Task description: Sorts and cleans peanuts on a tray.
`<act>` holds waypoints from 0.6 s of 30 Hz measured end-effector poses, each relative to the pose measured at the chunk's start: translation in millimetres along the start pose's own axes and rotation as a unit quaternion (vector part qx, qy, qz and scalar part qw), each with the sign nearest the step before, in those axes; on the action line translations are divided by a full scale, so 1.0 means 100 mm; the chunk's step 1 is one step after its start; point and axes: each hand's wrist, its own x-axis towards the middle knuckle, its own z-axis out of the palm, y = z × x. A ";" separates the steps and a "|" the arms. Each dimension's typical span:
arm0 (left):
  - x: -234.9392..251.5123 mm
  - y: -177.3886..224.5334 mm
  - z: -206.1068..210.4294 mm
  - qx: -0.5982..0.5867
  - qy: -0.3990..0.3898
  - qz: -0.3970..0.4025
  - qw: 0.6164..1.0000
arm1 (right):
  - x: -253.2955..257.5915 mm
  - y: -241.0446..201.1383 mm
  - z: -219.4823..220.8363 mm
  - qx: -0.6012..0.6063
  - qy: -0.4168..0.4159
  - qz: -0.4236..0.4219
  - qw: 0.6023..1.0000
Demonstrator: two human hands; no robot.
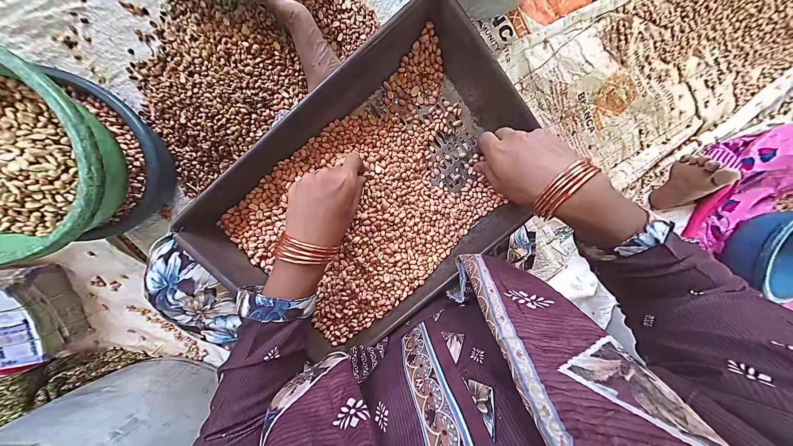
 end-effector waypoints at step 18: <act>-0.41 -0.36 -0.17 -0.732 0.120 0.012 0.671 | 0.08 0.06 -0.07 0.189 0.200 -0.242 0.931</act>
